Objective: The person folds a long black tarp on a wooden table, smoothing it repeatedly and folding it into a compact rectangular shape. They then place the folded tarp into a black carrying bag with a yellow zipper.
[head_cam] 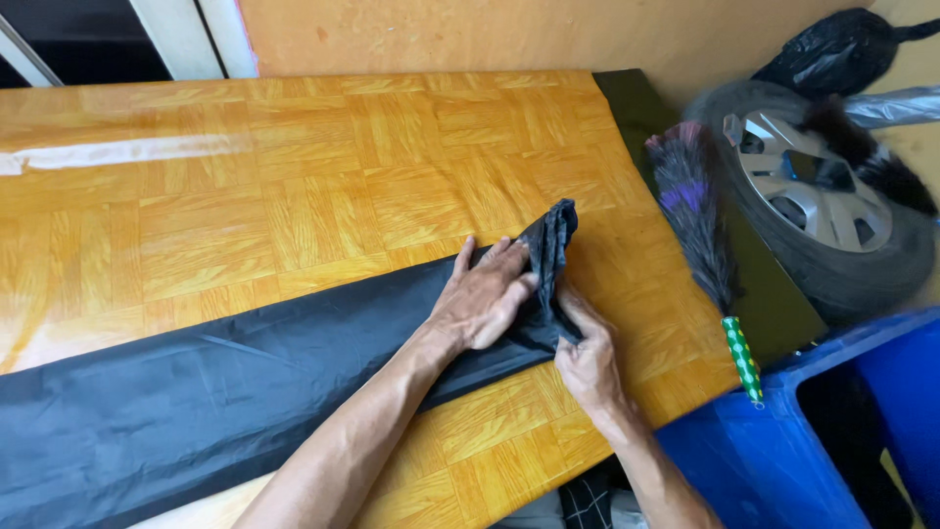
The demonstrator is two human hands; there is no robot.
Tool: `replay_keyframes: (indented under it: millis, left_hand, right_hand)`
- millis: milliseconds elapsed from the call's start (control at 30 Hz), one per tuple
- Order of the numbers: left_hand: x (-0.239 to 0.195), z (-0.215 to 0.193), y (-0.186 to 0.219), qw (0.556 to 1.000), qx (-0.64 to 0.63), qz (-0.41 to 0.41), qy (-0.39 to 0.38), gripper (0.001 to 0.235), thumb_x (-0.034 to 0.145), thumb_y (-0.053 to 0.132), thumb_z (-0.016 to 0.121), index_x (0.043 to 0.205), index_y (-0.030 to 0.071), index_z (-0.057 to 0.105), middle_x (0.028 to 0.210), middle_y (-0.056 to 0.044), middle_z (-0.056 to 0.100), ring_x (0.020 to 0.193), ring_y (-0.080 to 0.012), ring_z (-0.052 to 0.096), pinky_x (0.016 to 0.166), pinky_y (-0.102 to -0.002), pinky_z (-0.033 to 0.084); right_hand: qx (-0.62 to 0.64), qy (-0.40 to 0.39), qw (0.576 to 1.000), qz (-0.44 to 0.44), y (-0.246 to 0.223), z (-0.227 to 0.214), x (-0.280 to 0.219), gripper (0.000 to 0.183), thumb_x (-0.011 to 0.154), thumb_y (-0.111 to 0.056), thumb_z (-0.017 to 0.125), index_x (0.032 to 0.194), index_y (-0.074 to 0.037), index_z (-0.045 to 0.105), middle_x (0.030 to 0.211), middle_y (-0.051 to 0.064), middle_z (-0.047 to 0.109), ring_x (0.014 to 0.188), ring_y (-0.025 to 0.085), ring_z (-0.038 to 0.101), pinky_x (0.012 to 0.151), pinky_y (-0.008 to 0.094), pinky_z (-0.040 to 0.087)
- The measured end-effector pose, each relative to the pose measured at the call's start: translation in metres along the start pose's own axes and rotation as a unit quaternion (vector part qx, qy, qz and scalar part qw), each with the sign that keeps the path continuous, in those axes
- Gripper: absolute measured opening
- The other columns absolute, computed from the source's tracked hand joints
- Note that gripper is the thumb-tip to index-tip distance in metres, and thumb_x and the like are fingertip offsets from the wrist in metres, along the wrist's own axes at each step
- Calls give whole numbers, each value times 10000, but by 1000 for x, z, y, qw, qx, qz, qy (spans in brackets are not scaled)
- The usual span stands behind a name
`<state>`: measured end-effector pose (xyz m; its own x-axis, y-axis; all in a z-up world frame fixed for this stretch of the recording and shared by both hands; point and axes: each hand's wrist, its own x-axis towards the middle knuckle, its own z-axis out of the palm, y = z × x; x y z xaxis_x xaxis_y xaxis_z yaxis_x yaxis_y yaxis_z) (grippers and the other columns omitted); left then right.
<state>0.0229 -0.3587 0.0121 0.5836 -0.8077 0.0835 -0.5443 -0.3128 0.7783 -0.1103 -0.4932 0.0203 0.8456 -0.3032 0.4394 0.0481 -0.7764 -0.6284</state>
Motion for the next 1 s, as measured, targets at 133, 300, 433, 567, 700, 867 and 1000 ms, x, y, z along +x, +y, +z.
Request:
replay_keyframes:
  millis: [133,300,433,567,700,867,1000]
  left_hand:
    - [-2,-7,-13,960,-225,15,169,798,989,619,280,1569,76,362,1435,-242,591,1353,-461,521,1159,-619,369]
    - [10,-4,-27,900,-337,-136,242,695,779,220,853,1411,115,584,1264,-104,718,1111,-228,741,976,-323,556]
    - [16,-2,-38,909,-312,-168,219,621,756,219,803,1356,215,642,1234,19,752,1144,-194,715,969,-310,521]
    - [22,6,-44,872,-398,-172,227,647,731,51,717,1366,147,638,1227,-31,743,1035,-170,713,906,-293,551]
    - [21,2,-41,862,-414,-176,231,598,776,18,610,1365,112,643,1241,-88,746,1109,-232,711,915,-333,565]
    - [26,9,-47,826,-470,-174,258,521,804,40,633,1324,59,666,1215,-124,743,1100,-214,686,941,-339,545]
    - [22,-2,-36,864,-384,-116,304,534,823,-15,530,1354,-55,579,1301,-322,634,1254,-470,609,1070,-518,500]
  right_hand:
    - [-104,-69,979,-162,2,2,-7,698,794,167,578,1446,-82,575,1470,225,543,1311,419,540,1087,500,468]
    - [-86,-288,950,-87,-16,-26,3,851,712,187,570,1519,-59,459,1584,271,369,1412,520,337,1151,578,316]
    - [86,-332,939,-7,-36,-54,33,784,771,-37,780,1506,-109,518,1623,189,381,1479,406,302,1183,553,254]
    - [96,-226,969,19,-1,-2,49,557,1058,-302,439,1561,-69,382,1643,222,258,1510,414,209,1208,589,160]
    - [-164,-275,946,-46,-4,55,36,664,1077,-396,374,1613,-33,225,1702,216,72,1547,421,75,1180,696,29]
    - [-244,-238,936,-93,-10,64,27,672,1077,-424,363,1598,-18,240,1693,210,120,1542,398,127,1195,666,55]
    - [-266,-231,931,-95,-7,69,25,683,1049,-459,398,1576,-35,299,1672,201,194,1543,388,144,1204,662,79]
